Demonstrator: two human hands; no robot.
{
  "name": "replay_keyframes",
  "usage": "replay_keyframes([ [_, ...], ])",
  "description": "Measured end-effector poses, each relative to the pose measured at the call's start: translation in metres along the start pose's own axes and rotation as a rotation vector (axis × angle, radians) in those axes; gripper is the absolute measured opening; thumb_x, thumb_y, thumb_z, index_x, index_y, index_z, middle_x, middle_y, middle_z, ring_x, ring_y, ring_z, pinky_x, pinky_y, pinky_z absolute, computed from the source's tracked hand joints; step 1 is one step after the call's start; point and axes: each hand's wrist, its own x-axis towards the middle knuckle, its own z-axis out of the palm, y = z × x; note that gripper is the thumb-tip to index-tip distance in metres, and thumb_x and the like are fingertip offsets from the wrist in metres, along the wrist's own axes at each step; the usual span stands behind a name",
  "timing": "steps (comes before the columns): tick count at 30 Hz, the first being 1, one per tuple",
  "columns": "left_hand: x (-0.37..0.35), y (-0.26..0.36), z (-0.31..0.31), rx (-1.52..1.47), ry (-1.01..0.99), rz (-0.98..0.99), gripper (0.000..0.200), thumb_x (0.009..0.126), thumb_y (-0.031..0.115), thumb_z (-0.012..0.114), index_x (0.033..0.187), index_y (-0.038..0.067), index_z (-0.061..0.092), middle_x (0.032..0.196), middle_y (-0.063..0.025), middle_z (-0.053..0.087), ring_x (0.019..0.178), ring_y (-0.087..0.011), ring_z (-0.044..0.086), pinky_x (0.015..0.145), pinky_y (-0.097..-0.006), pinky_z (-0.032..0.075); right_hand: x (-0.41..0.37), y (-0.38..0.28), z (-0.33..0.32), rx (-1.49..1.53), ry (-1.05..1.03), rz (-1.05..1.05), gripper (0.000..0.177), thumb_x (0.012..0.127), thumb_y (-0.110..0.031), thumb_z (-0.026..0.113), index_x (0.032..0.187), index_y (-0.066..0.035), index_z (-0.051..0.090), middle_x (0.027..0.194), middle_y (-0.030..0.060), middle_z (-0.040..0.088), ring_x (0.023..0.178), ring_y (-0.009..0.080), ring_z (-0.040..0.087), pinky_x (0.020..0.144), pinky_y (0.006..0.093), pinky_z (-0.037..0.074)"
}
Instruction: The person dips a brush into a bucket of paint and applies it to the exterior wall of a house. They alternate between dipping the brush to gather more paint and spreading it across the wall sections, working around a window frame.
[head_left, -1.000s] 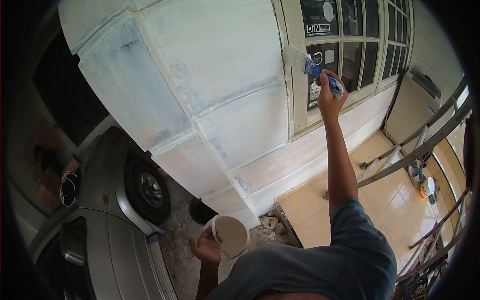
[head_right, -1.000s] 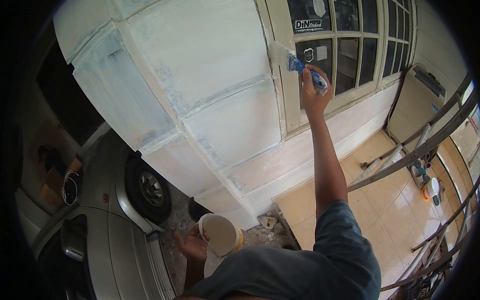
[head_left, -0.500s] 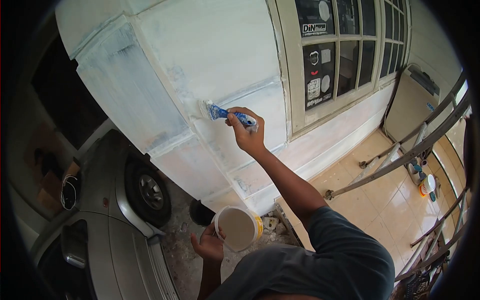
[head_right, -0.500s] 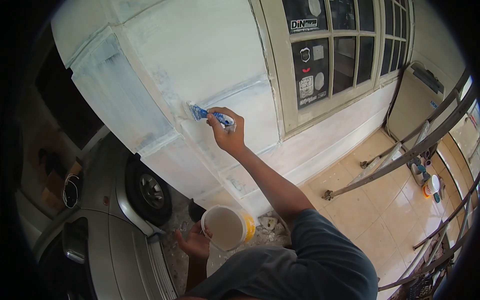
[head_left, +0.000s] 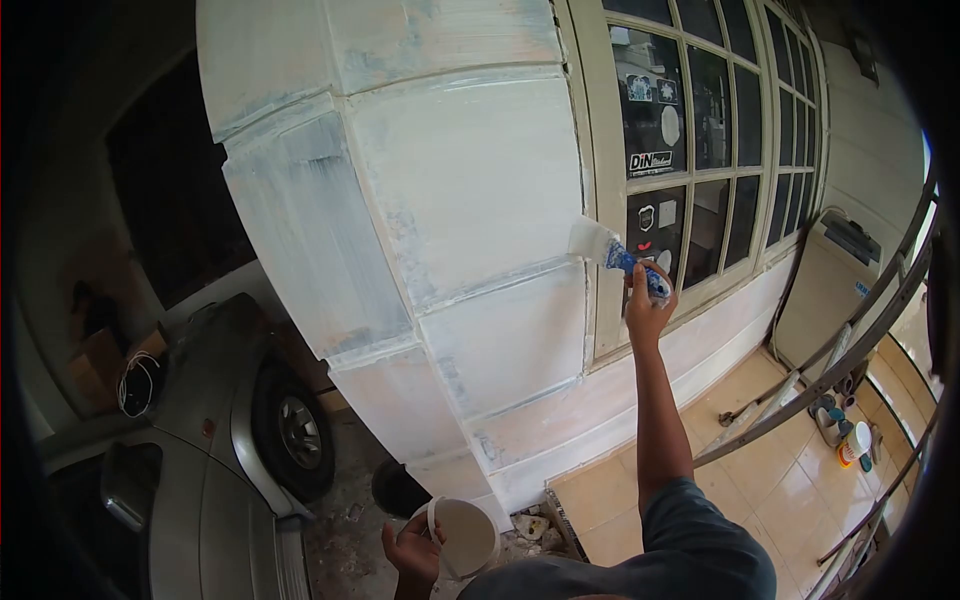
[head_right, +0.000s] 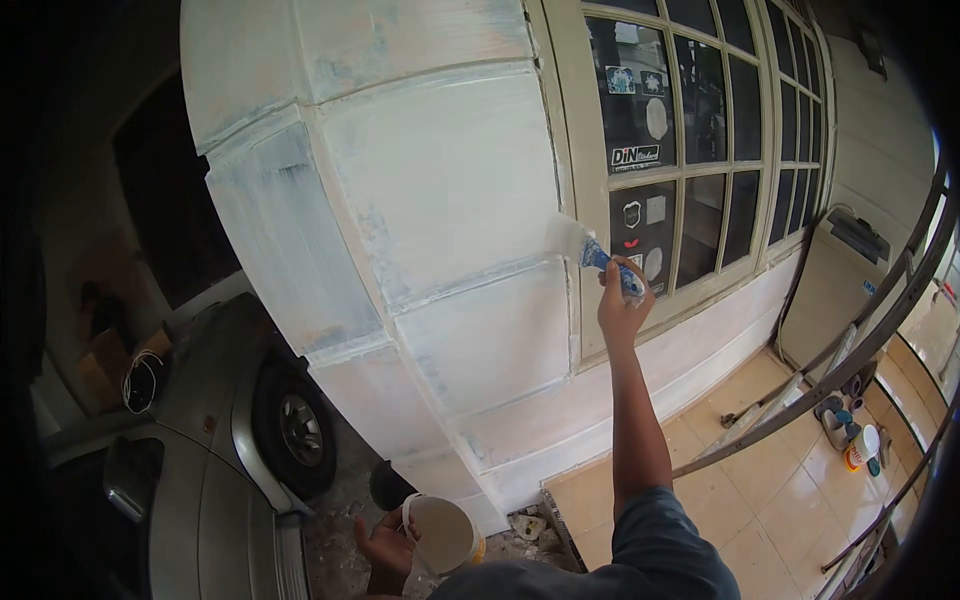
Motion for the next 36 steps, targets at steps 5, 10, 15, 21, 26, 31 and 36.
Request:
replay_keyframes([
  [5, 0.003, 0.002, 0.0, 0.007, 0.01, 0.039, 0.09, 0.08, 0.07, 0.039, 0.114, -0.012, 0.054, 0.092, -0.0126, 0.058, 0.081, -0.0209, 0.052, 0.072, -0.0307, 0.044, -0.009, -0.027, 0.01, -0.144, 0.099, -0.251, 0.01, 0.089, -0.005, 0.062, 0.094, 0.003, 0.065, 0.079, 0.0074, 0.064, 0.068, 0.0118, 0.062, 0.062, 0.0243, 0.05],
  [10, 0.0, 0.005, -0.003, 0.004, 0.012, 0.059, 0.091, 0.081, 0.071, 0.038, 0.116, -0.012, 0.053, 0.096, -0.0125, 0.059, 0.082, -0.0207, 0.053, 0.073, -0.0306, 0.044, -0.049, -0.041, 0.056, -0.37, -0.078, -0.557, 0.012, 0.081, 0.006, 0.063, 0.092, 0.002, 0.063, 0.082, 0.0147, 0.064, 0.07, 0.0254, 0.064, 0.061, 0.0298, 0.05],
  [15, 0.001, 0.005, -0.012, 0.006, -0.04, 0.053, 0.092, 0.081, 0.071, 0.037, 0.116, -0.012, 0.053, 0.101, -0.0136, 0.058, 0.085, -0.0206, 0.052, 0.074, -0.0302, 0.044, -0.121, -0.057, 0.096, -0.172, -0.298, -0.477, 0.013, 0.079, 0.006, 0.065, 0.091, 0.002, 0.064, 0.083, 0.017, 0.066, 0.072, 0.0264, 0.066, 0.065, 0.0294, 0.051],
  [21, 0.0, 0.005, -0.006, -0.014, 0.01, 0.005, 0.092, 0.079, 0.073, 0.039, 0.113, -0.011, 0.054, 0.097, -0.0131, 0.057, 0.084, -0.0211, 0.052, 0.072, -0.0309, 0.045, -0.151, -0.074, 0.084, 0.224, -0.393, 0.026, 0.009, 0.085, 0.002, 0.062, 0.093, 0.004, 0.064, 0.084, 0.0141, 0.067, 0.073, 0.0184, 0.068, 0.063, 0.0275, 0.052],
  [26, 0.002, 0.004, -0.013, -0.004, 0.003, -0.028, 0.093, 0.077, 0.075, 0.042, 0.111, -0.011, 0.055, 0.093, -0.0136, 0.057, 0.083, -0.0213, 0.053, 0.072, -0.0314, 0.045, -0.125, -0.071, 0.087, 0.311, -0.335, 0.28, 0.024, 0.09, -0.018, 0.065, 0.1, 0.004, 0.063, 0.073, 0.0105, 0.067, 0.068, 0.0149, 0.065, 0.067, 0.0263, 0.052],
  [31, 0.006, 0.007, -0.012, 0.002, -0.04, -0.036, 0.092, 0.079, 0.071, 0.039, 0.116, -0.012, 0.053, 0.1, -0.0128, 0.057, 0.083, -0.0197, 0.052, 0.072, -0.0301, 0.044, -0.087, -0.059, 0.117, 0.354, -0.477, 0.259, 0.023, 0.09, -0.017, 0.065, 0.101, 0.003, 0.063, 0.074, 0.0093, 0.066, 0.068, 0.0137, 0.064, 0.068, 0.0252, 0.051],
  [36, 0.008, 0.011, -0.007, 0.044, -0.028, 0.015, 0.094, 0.08, 0.072, 0.038, 0.117, -0.013, 0.052, 0.1, -0.0125, 0.058, 0.082, -0.0193, 0.052, 0.074, -0.0294, 0.043, -0.058, -0.052, 0.118, 0.31, -0.465, 0.161, 0.019, 0.089, -0.013, 0.066, 0.098, 0.004, 0.064, 0.074, 0.0081, 0.066, 0.068, 0.0121, 0.064, 0.064, 0.0236, 0.05],
])
